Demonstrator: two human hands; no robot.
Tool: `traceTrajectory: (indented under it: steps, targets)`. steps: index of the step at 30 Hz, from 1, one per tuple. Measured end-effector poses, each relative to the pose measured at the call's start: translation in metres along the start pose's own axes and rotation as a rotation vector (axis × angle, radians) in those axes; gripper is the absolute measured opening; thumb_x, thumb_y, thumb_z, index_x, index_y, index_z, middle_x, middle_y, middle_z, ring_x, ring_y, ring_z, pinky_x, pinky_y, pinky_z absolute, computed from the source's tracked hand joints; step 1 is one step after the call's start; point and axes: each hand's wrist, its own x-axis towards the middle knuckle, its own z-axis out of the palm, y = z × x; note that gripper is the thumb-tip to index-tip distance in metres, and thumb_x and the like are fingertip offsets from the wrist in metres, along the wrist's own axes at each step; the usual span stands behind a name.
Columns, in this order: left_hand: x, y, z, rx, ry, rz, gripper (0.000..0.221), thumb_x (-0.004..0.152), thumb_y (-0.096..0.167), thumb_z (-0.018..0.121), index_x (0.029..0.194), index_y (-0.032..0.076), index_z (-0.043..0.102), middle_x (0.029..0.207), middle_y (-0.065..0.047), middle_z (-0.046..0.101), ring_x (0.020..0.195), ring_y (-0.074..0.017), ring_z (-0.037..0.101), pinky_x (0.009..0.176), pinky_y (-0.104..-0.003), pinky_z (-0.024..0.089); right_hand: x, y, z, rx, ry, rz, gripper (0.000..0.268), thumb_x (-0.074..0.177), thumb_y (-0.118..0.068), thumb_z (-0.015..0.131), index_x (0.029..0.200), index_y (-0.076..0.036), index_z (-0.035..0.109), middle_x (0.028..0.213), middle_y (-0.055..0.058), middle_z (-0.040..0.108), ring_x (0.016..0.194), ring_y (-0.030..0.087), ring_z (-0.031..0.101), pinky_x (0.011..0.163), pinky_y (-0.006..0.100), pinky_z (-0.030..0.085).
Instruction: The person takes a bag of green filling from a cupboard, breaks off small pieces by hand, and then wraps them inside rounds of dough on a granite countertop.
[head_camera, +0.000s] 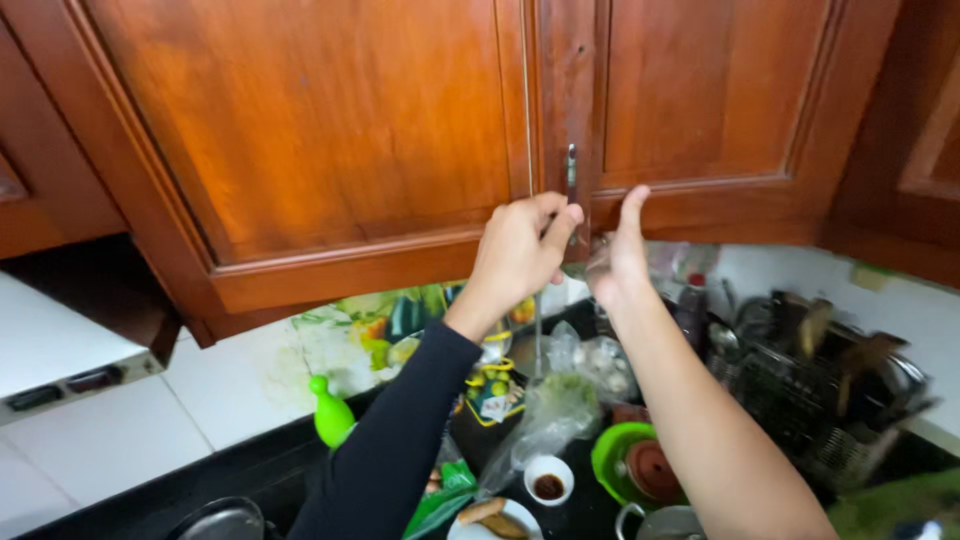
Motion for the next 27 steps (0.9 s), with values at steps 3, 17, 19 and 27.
traceTrajectory:
  steps: [3, 17, 19, 27]
  targets:
    - [-0.016, 0.010, -0.002, -0.101, -0.040, 0.002, 0.026, 0.100, 0.025, 0.060, 0.094, 0.002, 0.073, 0.057, -0.008, 0.066, 0.042, -0.0172, 0.068, 0.041, -0.033, 0.048, -0.021, 0.000, 0.000, -0.027, -0.012, -0.207, 0.093, 0.081, -0.079, 0.050, 0.142, -0.010, 0.051, 0.138, 0.010, 0.062, 0.126, 0.027, 0.059, 0.106, 0.049, 0.049]
    - [-0.081, 0.051, -0.024, -0.329, -0.174, 0.102, 0.027, 0.101, 0.025, 0.061, 0.097, 0.000, 0.072, 0.057, 0.000, 0.060, 0.042, -0.0094, 0.062, 0.040, -0.028, 0.046, -0.140, -0.048, -0.061, 0.174, -0.332, -0.336, 0.057, 0.096, -0.071, 0.047, 0.109, -0.015, 0.055, 0.100, 0.001, 0.051, 0.086, 0.018, 0.048, 0.080, 0.038, 0.043]
    - [-0.073, 0.043, -0.019, -0.342, -0.171, 0.126, 0.027, 0.102, 0.023, 0.060, 0.097, -0.001, 0.071, 0.061, 0.000, 0.062, 0.043, -0.0101, 0.064, 0.041, -0.028, 0.048, -0.158, -0.065, -0.088, 0.305, -0.405, -0.304, 0.053, 0.104, -0.065, 0.048, 0.092, -0.014, 0.056, 0.080, -0.002, 0.046, 0.069, 0.015, 0.042, 0.071, 0.034, 0.039]
    - [-0.001, -0.017, 0.004, 0.021, -0.054, 0.113, 0.026, 0.102, 0.026, 0.056, 0.097, 0.005, 0.071, 0.076, -0.020, 0.075, 0.064, -0.0279, 0.078, 0.064, -0.042, 0.059, -0.212, -0.101, -0.111, 0.472, -0.184, -0.427, 0.044, 0.100, -0.050, 0.050, 0.078, -0.011, 0.053, 0.066, -0.002, 0.041, 0.061, 0.015, 0.039, 0.065, 0.031, 0.034]
